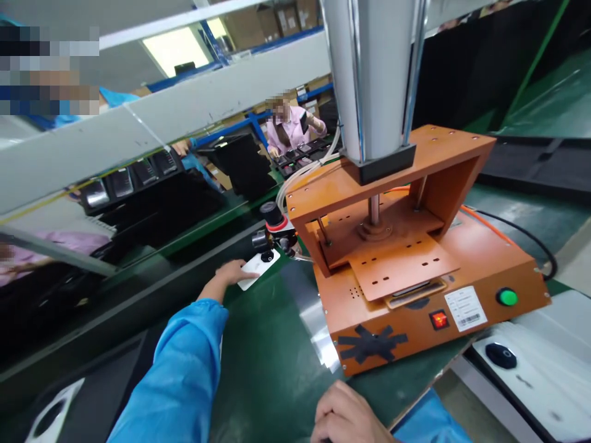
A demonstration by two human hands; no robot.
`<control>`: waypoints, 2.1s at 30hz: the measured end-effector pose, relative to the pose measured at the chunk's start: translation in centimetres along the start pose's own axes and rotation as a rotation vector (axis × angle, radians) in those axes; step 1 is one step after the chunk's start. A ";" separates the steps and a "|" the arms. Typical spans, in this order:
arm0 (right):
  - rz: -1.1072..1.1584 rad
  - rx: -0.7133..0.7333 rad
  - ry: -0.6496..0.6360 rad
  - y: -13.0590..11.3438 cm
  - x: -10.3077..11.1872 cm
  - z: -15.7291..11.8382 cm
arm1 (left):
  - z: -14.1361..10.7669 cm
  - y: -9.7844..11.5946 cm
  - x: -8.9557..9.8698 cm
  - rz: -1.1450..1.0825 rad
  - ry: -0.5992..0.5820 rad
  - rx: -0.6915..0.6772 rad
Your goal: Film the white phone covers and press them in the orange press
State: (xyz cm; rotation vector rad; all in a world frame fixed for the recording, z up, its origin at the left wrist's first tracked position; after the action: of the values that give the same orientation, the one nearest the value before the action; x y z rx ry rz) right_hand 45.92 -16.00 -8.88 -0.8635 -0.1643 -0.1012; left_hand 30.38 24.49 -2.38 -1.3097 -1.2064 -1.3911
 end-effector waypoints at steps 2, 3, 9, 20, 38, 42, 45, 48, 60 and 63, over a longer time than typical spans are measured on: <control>-0.009 -0.042 -0.010 -0.8 0.5 0.4 | -1.0 0.2 0.4 -0.015 0.001 0.007; -0.005 -0.066 -0.017 -1.1 0.6 0.6 | -1.9 0.3 0.7 -0.032 0.014 0.005; 0.046 -0.089 0.013 -1.8 1.0 1.0 | -15.3 0.2 1.9 -0.177 0.144 -0.033; 0.218 -0.455 0.056 0.2 -0.2 3.8 | -39.7 0.9 -8.2 -0.539 -0.058 0.037; -0.090 -0.650 -0.075 5.1 -4.4 9.9 | -41.4 4.2 -8.4 -0.044 0.344 -0.125; -0.186 -0.671 -0.226 5.0 -5.9 9.9 | -41.3 3.9 -8.3 -0.049 0.339 -0.124; -0.238 -0.662 -0.273 5.3 -6.4 9.9 | -41.3 3.8 -8.3 -0.040 0.346 -0.122; -0.270 -0.654 -0.276 5.8 -6.4 9.9 | -41.4 3.9 -8.3 -0.024 0.352 -0.127; -0.337 -0.608 -0.259 6.6 -6.2 10.2 | -41.3 4.1 -8.3 0.000 0.369 -0.144; -0.341 -0.604 -0.262 6.6 -6.1 10.2 | -41.3 4.0 -8.1 -0.003 0.373 -0.144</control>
State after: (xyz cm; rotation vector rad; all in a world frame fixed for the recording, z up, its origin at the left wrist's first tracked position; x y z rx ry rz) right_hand 39.86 -3.81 -8.43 -1.4461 -0.5451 -0.3701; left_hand 27.92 -17.08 -9.49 -1.0793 -0.8709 -1.6619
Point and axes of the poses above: each hand's wrist, its own z-axis towards the middle knuckle, its own x-axis out of the back of the hand, y = z × x, the point moved 7 cm from there along z, towards the middle knuckle, and after that the axes turned 15 degrees about z, right-handed, at the moved point
